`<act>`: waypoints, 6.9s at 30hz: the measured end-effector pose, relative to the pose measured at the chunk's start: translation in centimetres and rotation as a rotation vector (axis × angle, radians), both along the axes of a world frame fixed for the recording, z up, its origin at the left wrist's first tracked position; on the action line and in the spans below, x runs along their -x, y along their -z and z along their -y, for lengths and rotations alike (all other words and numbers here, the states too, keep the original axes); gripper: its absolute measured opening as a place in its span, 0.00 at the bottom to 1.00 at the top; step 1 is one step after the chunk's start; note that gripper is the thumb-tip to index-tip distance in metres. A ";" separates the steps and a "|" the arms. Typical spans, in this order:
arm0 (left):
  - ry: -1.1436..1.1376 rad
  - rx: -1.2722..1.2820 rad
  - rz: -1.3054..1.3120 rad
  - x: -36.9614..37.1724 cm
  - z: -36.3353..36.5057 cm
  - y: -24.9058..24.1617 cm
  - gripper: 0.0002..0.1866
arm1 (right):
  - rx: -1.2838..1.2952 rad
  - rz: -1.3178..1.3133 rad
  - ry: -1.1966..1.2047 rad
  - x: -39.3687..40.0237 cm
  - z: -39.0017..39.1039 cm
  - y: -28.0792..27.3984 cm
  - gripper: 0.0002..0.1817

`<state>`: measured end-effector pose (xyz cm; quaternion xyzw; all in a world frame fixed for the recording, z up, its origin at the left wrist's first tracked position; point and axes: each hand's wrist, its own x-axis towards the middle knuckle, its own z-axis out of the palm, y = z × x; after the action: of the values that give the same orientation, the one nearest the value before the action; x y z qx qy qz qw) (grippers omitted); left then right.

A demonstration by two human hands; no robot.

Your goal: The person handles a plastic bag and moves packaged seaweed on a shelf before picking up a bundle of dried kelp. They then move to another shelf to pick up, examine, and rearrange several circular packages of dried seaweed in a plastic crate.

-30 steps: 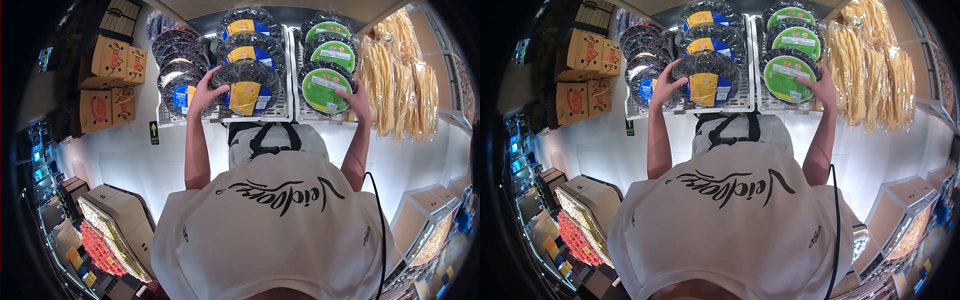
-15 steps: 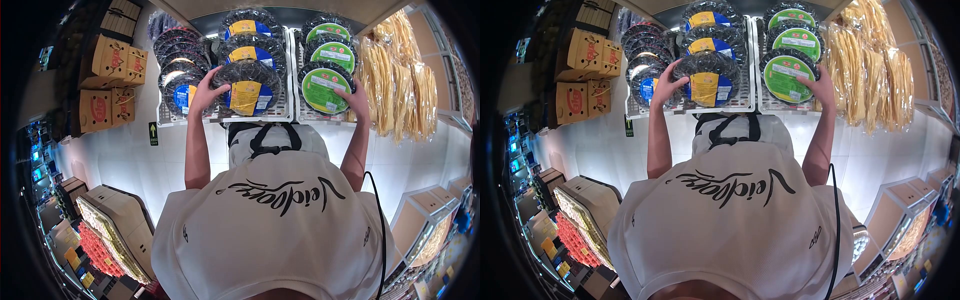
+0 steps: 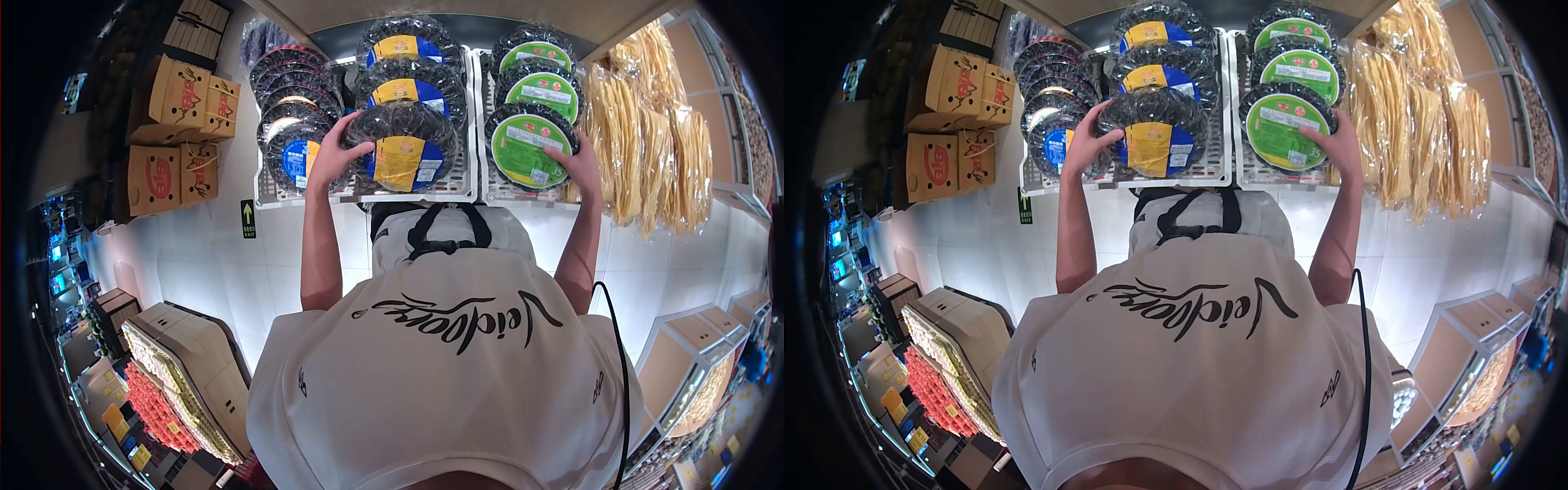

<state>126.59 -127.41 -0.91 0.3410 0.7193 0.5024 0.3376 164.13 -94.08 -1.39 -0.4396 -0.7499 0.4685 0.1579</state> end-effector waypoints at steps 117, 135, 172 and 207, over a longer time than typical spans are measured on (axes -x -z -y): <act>-0.172 -0.304 -0.100 0.0 0.2 2.1 0.36 | 0.327 -0.646 0.289 -2.9 -0.3 -3.4 0.24; -0.103 -0.176 -0.252 2.1 -1.1 -1.2 0.24 | 0.315 -0.569 0.255 -2.2 -0.7 -6.6 0.26; 0.032 0.003 -0.428 7.1 -7.9 -1.2 0.25 | 0.062 -0.467 0.394 6.2 8.2 -17.9 0.29; -0.051 0.063 -0.305 7.3 -8.0 -0.2 0.22 | 0.053 -0.477 0.402 6.3 7.7 -14.4 0.29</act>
<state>119.26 -119.43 -0.71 0.3842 0.7860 0.4305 0.2222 157.80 -101.73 13.01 -0.4609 -0.5772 0.5373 0.4071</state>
